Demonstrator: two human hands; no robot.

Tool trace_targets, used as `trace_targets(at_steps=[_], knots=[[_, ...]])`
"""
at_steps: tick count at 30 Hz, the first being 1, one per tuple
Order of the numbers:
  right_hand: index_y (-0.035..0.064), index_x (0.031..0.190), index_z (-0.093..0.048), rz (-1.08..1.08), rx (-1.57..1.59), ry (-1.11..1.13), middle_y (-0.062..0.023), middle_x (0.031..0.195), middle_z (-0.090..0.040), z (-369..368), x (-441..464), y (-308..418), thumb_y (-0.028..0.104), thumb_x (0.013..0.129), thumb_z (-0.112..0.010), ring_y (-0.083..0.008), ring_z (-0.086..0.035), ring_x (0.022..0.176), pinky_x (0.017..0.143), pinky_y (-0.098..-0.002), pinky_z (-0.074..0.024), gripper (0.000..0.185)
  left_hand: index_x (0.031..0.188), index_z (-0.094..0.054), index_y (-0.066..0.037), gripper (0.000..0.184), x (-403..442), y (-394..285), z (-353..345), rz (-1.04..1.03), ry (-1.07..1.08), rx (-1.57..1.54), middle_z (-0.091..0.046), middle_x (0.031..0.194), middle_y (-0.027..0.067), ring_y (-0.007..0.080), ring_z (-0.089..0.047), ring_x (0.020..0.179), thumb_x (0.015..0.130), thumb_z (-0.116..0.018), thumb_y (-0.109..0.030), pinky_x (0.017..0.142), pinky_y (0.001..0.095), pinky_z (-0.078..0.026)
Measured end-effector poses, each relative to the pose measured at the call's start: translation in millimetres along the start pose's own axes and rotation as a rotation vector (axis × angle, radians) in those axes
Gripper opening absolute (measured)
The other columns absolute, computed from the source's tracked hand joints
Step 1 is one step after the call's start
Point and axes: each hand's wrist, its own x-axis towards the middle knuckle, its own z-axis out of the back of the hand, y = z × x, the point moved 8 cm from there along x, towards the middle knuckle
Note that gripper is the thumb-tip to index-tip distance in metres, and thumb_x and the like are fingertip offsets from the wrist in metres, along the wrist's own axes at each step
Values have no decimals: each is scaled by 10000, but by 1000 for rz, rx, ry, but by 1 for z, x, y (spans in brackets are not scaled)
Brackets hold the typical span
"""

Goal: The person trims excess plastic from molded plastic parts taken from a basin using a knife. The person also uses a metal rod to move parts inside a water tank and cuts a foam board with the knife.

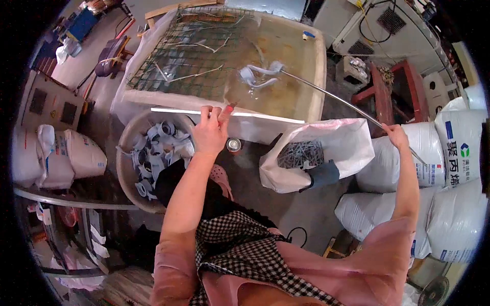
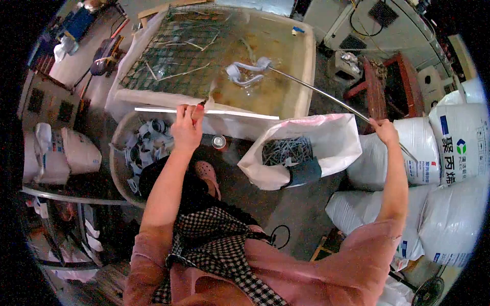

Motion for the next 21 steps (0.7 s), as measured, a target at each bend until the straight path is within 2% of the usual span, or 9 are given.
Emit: trace_targets(at_steps=[4,5,6,12,14,16,18,19,21], knots=[[41,831,-679,40,24,29,-189,819,-631,-15,19,42,530,806,-476,-311,-613,831,761,-368,-452,530,1024,-524,-89,280,0,6,-4,-8,-12,-55,-487,993,112,343,-563,744,776,-595,-197,565,413,-463],[115,872,-688,64,29,91,-168,887,-635,-19,26,55,585,789,-459,-340,-590,892,803,-416,-442,529,1014,-527,-90,277,1,5,-5,4,6,-42,-488,991,110,341,-563,743,770,-599,-198,566,410,-463],[120,852,-690,70,4,75,-161,890,-635,-20,31,69,594,789,-449,-332,-592,889,804,-420,-439,535,1004,-529,-91,274,2,4,-5,19,21,-29,-490,989,108,338,-564,741,764,-603,-199,566,408,-463],[144,883,-682,181,11,110,-150,942,-628,-48,82,155,615,793,-419,-308,-583,935,826,-401,-437,546,924,-533,-87,216,10,4,-3,35,-16,-36,-501,958,98,322,-567,746,746,-612,-179,569,404,-466],[144,888,-682,197,6,150,-156,947,-625,-57,100,181,607,796,-421,-309,-581,935,825,-397,-439,539,924,-531,-91,222,11,3,-4,48,29,-61,-500,947,102,321,-567,745,735,-617,-169,572,403,-471],[69,848,-680,298,78,88,-178,850,-631,-68,119,211,578,798,-454,-330,-594,882,786,-381,-440,559,947,-520,-96,256,10,9,-10,72,58,-25,-489,968,111,322,-567,751,720,-622,-157,572,406,-473],[74,859,-680,354,84,112,-190,848,-628,-75,129,244,573,800,-454,-330,-593,885,788,-378,-439,552,952,-522,-99,280,12,7,-9,45,66,-65,-489,967,109,313,-571,744,700,-636,-143,566,405,-474],[75,860,-681,339,105,123,-199,855,-625,-80,135,259,569,802,-454,-329,-591,893,791,-375,-438,547,928,-531,-96,278,15,5,-4,2,11,-44,-494,920,94,303,-578,594,689,-655,-166,486,402,-461],[82,867,-683,354,108,144,-212,875,-616,-99,156,284,559,810,-447,-328,-582,904,805,-367,-430,535,915,-530,-95,270,18,9,-11,-1,-12,-80,-494,914,96,300,-579,591,686,-656,-162,476,398,-460]])
